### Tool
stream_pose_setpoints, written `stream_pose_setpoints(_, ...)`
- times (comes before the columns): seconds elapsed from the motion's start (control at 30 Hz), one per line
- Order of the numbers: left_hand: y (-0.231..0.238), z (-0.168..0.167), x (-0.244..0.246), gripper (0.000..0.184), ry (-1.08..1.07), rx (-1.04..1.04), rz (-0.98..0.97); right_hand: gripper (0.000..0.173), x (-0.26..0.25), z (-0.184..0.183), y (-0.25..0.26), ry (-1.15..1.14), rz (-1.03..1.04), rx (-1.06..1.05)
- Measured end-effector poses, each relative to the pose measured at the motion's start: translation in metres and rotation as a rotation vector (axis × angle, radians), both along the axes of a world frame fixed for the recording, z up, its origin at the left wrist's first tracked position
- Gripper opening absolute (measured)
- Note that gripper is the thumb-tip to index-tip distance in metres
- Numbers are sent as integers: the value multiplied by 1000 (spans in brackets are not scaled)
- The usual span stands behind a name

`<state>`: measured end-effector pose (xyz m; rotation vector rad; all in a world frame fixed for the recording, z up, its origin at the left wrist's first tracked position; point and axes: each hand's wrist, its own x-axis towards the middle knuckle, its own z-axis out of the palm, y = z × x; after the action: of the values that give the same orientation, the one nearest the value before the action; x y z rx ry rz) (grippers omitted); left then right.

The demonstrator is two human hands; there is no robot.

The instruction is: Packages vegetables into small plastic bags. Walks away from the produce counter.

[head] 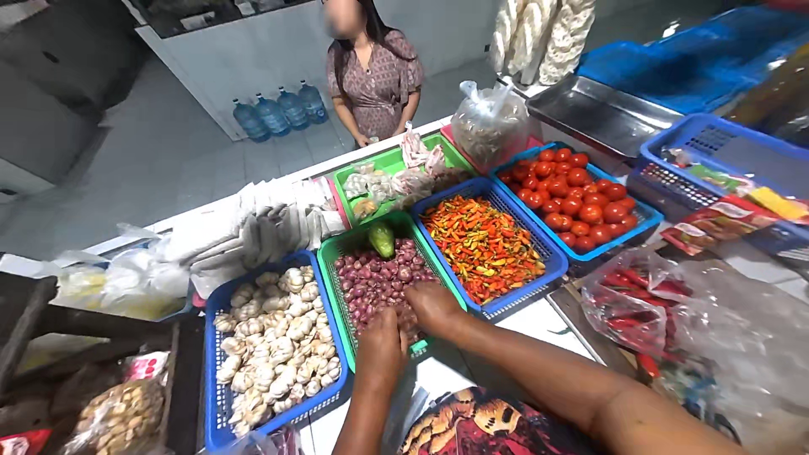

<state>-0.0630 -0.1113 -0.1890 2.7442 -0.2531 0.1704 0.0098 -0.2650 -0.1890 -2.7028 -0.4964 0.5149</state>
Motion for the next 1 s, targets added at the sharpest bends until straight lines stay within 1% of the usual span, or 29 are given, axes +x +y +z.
stream_pose_setpoints(0.07, 3, 3, -3, 31, 146, 147, 107, 37, 0, 12, -4, 67, 0, -106)
stream_pose_setpoints(0.1, 5, 6, -4, 32, 240, 197, 159, 35, -1, 21, -5, 88, 23, -136)
stream_pose_setpoints(0.13, 7, 11, -5, 34, 314, 203, 191, 32, -2, 33, -7, 97, 60, -135)
stream_pose_setpoints(0.17, 8, 18, -6, 33, 330, 176, 200, 29, -3, 45, -7, 93, 102, -103)
stream_pose_setpoints(0.2, 10, 25, -6, 30, 297, 116, 186, 27, -3, 57, -8, 90, 136, -43)
stream_pose_setpoints(0.27, 18, 31, -6, 23, 132, -100, 113, 27, 2, 74, -12, 95, 159, 97)
stream_pose_setpoints(0.3, 23, 31, -5, 24, 74, -216, 73, 27, 5, 77, -15, 104, 156, 162)
stream_pose_setpoints(0.4, 34, 30, -4, 33, 17, -496, -105, 28, 10, 76, -29, 126, 144, 385)
stream_pose_setpoints(0.43, 34, 31, -3, 32, -23, -522, -164, 30, 13, 76, -33, 139, 138, 486)
stream_pose_setpoints(0.47, 31, 32, -4, 28, -86, -477, -185, 31, 13, 75, -36, 168, 140, 562)
stream_pose_setpoints(0.5, 27, 31, -5, 23, -157, -388, -170, 32, 12, 74, -39, 200, 152, 593)
stream_pose_setpoints(0.57, 24, 29, -4, 24, -284, -267, -100, 33, 9, 69, -44, 212, 187, 576)
stream_pose_setpoints(0.63, 28, 36, 2, 28, -347, -300, -75, 31, 6, 70, -50, 136, 159, 617)
stream_pose_setpoints(0.7, 31, 48, 5, 28, -343, -356, -95, 26, 3, 73, -56, -15, 48, 740)
stream_pose_setpoints(0.77, 33, 56, 8, 26, -342, -416, -146, 21, 3, 72, -60, -106, -72, 974)
stream_pose_setpoints(0.8, 33, 60, 10, 24, -339, -444, -174, 20, 6, 69, -60, -91, -95, 1105)
stream_pose_setpoints(0.83, 34, 64, 12, 23, -337, -468, -198, 33, 9, 66, -58, -40, -74, 1181)
stream_pose_setpoints(0.87, 34, 69, 15, 22, -338, -485, -216, 63, 13, 64, -54, 32, -32, 1171)
stream_pose_setpoints(0.9, 34, 74, 18, 22, -339, -493, -228, 91, 15, 61, -46, 88, 23, 1111)
stream_pose_setpoints(0.93, 35, 78, 21, 22, -344, -483, -229, 98, 17, 58, -35, 102, 82, 1041)
stream_pose_setpoints(0.97, 36, 81, 23, 22, -356, -454, -213, 82, 17, 55, -24, 79, 134, 984)
stream_pose_setpoints(1.0, 38, 85, 24, 23, -375, -414, -181, 50, 17, 56, -14, 34, 169, 960)
